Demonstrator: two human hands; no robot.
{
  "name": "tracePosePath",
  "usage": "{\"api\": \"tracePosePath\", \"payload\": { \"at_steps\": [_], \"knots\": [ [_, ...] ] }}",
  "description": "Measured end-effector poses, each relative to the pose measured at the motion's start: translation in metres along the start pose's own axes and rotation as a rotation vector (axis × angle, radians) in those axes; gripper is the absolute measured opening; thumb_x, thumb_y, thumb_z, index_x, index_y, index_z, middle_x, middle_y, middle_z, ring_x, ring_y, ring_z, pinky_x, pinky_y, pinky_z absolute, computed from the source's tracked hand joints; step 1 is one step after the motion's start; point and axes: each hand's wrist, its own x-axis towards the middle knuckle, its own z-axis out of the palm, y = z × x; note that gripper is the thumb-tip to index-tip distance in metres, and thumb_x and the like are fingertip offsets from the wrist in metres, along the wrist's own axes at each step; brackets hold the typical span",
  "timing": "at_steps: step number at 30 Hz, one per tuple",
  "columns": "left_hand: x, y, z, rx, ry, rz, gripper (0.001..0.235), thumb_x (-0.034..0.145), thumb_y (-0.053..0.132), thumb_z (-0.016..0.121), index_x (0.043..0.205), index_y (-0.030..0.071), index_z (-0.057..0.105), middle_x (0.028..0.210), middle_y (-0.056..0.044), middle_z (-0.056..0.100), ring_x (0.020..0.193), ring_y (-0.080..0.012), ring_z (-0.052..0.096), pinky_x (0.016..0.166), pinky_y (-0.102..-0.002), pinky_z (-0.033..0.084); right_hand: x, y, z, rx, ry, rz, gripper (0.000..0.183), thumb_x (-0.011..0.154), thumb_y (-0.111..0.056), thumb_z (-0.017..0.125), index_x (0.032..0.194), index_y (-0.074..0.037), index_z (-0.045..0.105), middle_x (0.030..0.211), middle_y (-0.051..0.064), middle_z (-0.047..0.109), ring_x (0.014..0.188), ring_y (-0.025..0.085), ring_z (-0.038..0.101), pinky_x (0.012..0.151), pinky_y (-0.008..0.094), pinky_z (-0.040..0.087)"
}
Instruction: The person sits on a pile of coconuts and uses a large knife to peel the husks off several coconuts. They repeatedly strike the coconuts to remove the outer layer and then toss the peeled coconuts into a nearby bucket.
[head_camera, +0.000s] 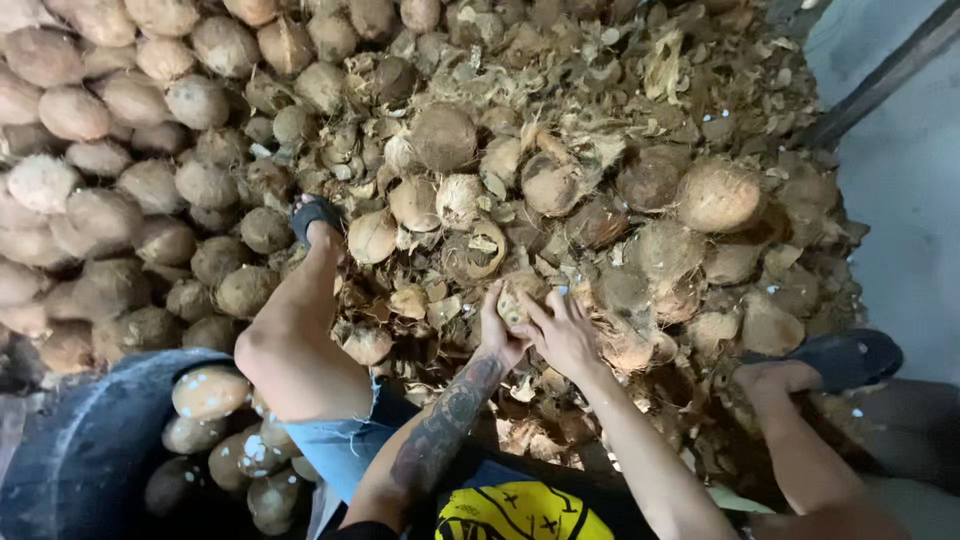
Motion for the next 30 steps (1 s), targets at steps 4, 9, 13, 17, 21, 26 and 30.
{"api": "tracePosePath", "payload": {
  "at_steps": [4, 9, 13, 17, 21, 26, 30],
  "knots": [
    [-0.015, 0.001, 0.007, 0.059, 0.075, -0.020, 0.076, 0.072, 0.067, 0.087, 0.118, 0.008, 0.079, 0.115, -0.015, 0.081, 0.102, -0.0335, 0.075, 0.088, -0.048, 0.060, 0.007, 0.000, 0.008, -0.103, 0.169, -0.172, 0.043, 0.090, -0.037, 0.072, 0.131, -0.023, 0.071, 0.095, 0.011, 0.049, 0.084, 0.036, 0.060, 0.078, 0.046, 0.053],
    [-0.027, -0.001, 0.006, -0.051, 0.052, -0.018, 0.081, 0.072, 0.071, 0.085, 0.124, 0.010, 0.078, 0.129, -0.015, 0.077, 0.120, -0.0370, 0.071, 0.106, -0.056, 0.053, 0.026, -0.014, 0.017, 0.045, 0.125, 0.104, 0.007, 0.092, -0.017, 0.066, 0.089, -0.014, 0.060, 0.076, 0.009, 0.063, 0.082, 0.030, 0.071, 0.076, 0.042, 0.053],
    [-0.030, 0.001, 0.002, -0.036, 0.070, -0.012, 0.086, 0.068, 0.076, 0.084, 0.126, 0.014, 0.078, 0.133, -0.013, 0.075, 0.126, -0.0375, 0.068, 0.113, -0.059, 0.048, 0.031, -0.032, 0.016, 0.229, -0.141, 0.496, 0.004, 0.099, -0.013, 0.057, 0.102, -0.010, 0.057, 0.079, 0.019, 0.067, 0.084, 0.046, 0.071, 0.072, 0.058, 0.057],
    [-0.046, 0.010, 0.020, -0.146, 0.037, 0.052, 0.080, 0.071, 0.068, 0.085, 0.126, 0.011, 0.076, 0.132, -0.015, 0.074, 0.122, -0.0384, 0.068, 0.110, -0.060, 0.050, 0.029, -0.030, 0.018, 0.259, -0.083, 0.724, 0.029, 0.106, -0.057, 0.054, 0.124, -0.034, 0.057, 0.094, 0.006, 0.075, 0.092, 0.038, 0.076, 0.084, 0.056, 0.060],
    [-0.039, 0.012, 0.027, -0.154, 0.047, 0.077, 0.063, 0.079, 0.057, 0.085, 0.120, 0.010, 0.078, 0.120, -0.014, 0.079, 0.107, -0.0352, 0.075, 0.098, -0.054, 0.059, 0.021, -0.024, 0.016, 0.200, 0.020, 0.252, 0.017, 0.095, -0.030, 0.071, 0.109, -0.019, 0.067, 0.100, 0.005, 0.072, 0.101, 0.030, 0.073, 0.086, 0.043, 0.054],
    [-0.037, 0.011, 0.018, 0.085, 0.084, 0.054, 0.076, 0.068, 0.071, 0.085, 0.118, 0.013, 0.078, 0.114, -0.013, 0.079, 0.104, -0.0364, 0.072, 0.099, -0.061, 0.054, 0.051, -0.023, 0.021, 0.250, 0.154, 0.556, 0.013, 0.103, -0.034, 0.065, 0.095, -0.023, 0.065, 0.079, 0.007, 0.072, 0.086, 0.036, 0.075, 0.075, 0.050, 0.060],
    [-0.051, 0.008, 0.003, -0.071, 0.013, 0.082, 0.076, 0.072, 0.066, 0.087, 0.127, 0.015, 0.076, 0.129, -0.017, 0.075, 0.120, -0.0398, 0.069, 0.109, -0.062, 0.050, 0.100, 0.046, 0.056, -0.768, 0.331, 1.598, 0.014, 0.093, -0.037, 0.067, 0.079, -0.036, 0.067, 0.073, -0.014, 0.071, 0.069, 0.005, 0.074, 0.060, 0.025, 0.054]
  ]
}}
